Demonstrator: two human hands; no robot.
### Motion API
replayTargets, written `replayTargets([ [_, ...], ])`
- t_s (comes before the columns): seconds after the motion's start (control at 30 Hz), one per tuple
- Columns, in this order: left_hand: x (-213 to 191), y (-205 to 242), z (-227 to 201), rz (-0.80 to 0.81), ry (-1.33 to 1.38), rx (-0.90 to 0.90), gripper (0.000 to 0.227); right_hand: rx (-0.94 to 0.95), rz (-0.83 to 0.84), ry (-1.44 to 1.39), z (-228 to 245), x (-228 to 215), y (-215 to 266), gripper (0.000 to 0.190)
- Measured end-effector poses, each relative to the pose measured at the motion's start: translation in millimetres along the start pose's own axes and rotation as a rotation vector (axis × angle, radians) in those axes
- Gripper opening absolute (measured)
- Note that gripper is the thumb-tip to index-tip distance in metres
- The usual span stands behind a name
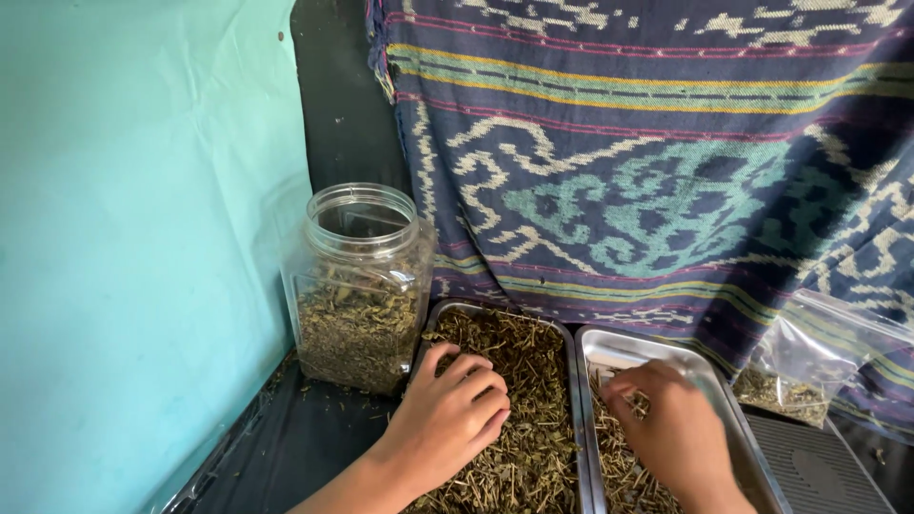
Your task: Manually sorting dried tea leaves by picking out stems and placing them aside.
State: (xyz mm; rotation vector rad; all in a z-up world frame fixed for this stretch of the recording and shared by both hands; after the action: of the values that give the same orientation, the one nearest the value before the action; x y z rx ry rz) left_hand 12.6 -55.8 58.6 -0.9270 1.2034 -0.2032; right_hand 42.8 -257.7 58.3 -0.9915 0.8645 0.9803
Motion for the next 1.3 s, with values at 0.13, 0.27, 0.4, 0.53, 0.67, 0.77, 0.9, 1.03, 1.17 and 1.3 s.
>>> replayTargets([
  [0.13,2,1,0,0.021,-0.01,0.006,0.005,-0.229,-0.031,-0.206,20,26,9,0.019],
  [0.27,5,0,-1,0.048,-0.017,0.019,0.008,-0.263,0.032,-0.138,30,48,15,0.032],
  [0.4,9,1,-1,0.048,0.004,0.04,0.01,-0.169,0.087,-0.094,31,52,13,0.017],
  [0.53,17,4,2,0.044,0.024,0.046,0.009,-0.205,-0.003,-0.15,26,51,10,0.012],
  [0.67,12,2,2,-0.003,0.028,0.046,0.013,-0.264,0.019,-0.39,31,40,9,0.013],
  [0.77,10,1,1,-0.03,0.021,0.049,0.026,-0.243,0.136,-0.558,33,41,9,0.013],
  [0.9,8,1,-6,-0.077,0.022,0.094,0.02,-0.253,0.333,-0.666,51,38,21,0.011],
  [1.03,4,2,-5,-0.124,0.041,0.099,0.011,-0.261,0.392,-0.702,51,47,20,0.012],
  [1.17,-25,-6,-3,-0.174,0.054,0.064,0.014,-0.169,0.33,-0.558,46,40,16,0.013],
  [1.3,-90,-14,10,-0.412,-0.082,-0.042,0.016,-0.304,0.23,-0.518,38,51,8,0.014],
])
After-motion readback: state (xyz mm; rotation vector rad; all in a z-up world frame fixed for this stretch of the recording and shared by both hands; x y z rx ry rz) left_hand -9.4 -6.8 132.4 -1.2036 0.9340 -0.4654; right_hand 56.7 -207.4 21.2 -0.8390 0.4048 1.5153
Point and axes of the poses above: each hand's wrist, its own y-axis away from the middle knuckle, its own x-axis out of the palm, z = x × y, the point moved 8 cm from there along -y, towards the middle knuckle, and after that the axes turned 7 degrees about x, right-handed, at the moved point
